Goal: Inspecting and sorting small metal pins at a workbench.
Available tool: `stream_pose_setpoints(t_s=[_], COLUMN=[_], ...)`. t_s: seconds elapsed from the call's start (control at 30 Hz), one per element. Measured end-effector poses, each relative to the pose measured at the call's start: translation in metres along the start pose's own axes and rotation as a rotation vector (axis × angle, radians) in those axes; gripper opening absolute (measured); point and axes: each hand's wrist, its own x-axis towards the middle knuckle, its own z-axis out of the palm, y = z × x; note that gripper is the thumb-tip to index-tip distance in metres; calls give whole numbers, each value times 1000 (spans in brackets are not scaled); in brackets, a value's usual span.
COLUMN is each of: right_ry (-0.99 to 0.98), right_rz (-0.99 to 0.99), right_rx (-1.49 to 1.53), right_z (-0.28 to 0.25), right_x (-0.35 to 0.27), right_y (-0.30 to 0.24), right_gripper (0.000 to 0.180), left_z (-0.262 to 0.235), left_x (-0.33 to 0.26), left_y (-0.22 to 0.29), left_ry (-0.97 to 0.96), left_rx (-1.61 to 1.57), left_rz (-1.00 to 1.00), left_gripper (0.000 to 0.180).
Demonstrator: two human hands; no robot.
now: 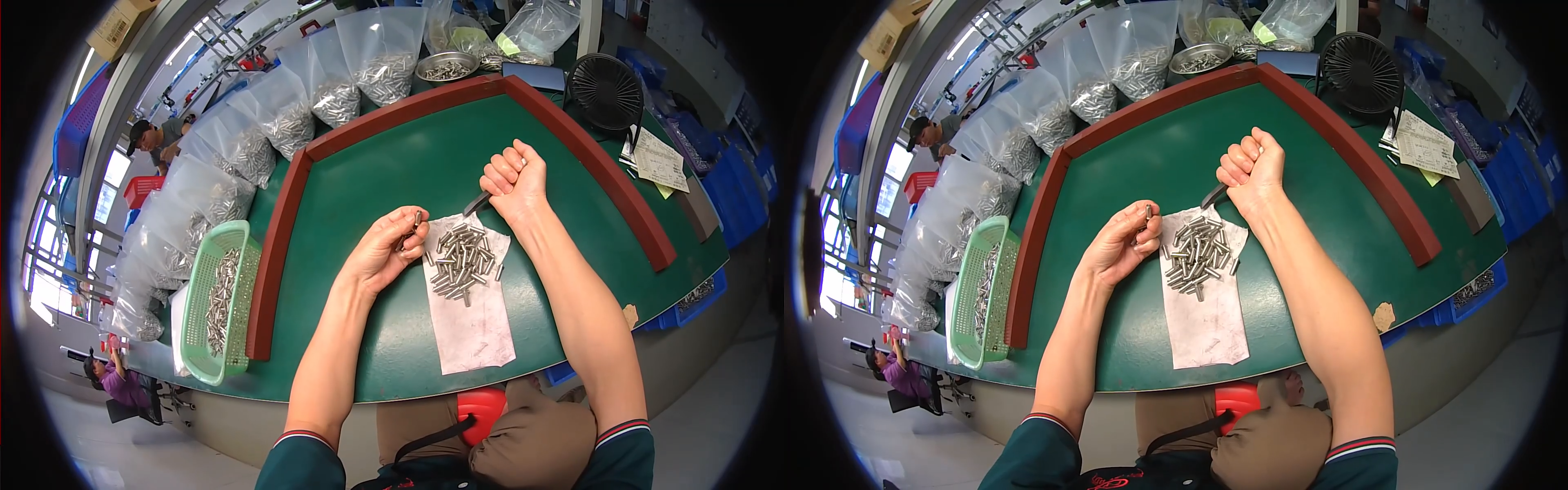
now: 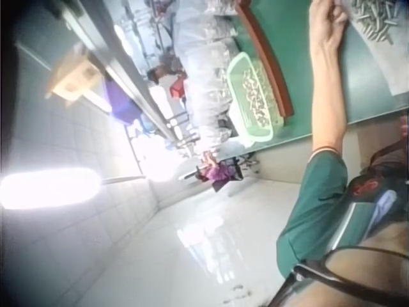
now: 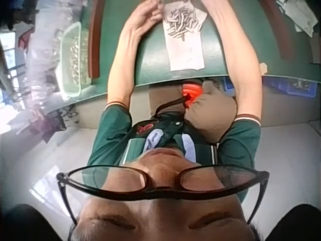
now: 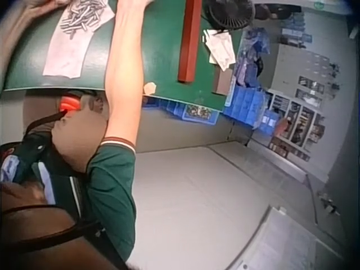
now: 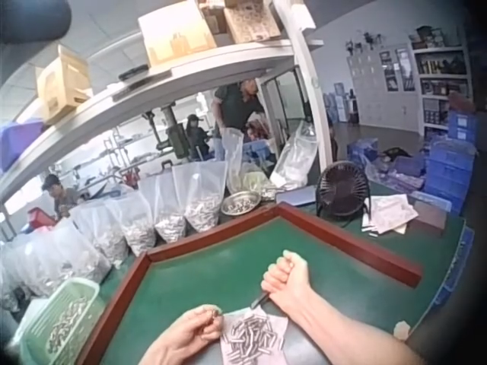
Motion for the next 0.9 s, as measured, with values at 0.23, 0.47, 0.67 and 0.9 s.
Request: stream_pose_setpoints(t_s=[0.23, 0.47, 0.67, 0.9], right_ry=[0, -117, -170, -172], right_rz=[-3, -3, -80, -94], right_rx=[2, -85, -230, -320], right_z=[1, 22, 29, 33], right_x=[-2, -21, -29, -28], right_y=[0, 16, 33, 47], right_gripper=[41, 43, 42, 43], left_z=[11, 24, 25, 21], left_x=[-1, -3, -1, 1], left_y=[2, -4, -8, -9], left_ry=[121, 370, 413, 423], left_rx=[174, 1400, 1448, 1460], left_rz=[-8, 297, 327, 333], left_gripper=[17, 13, 11, 10])
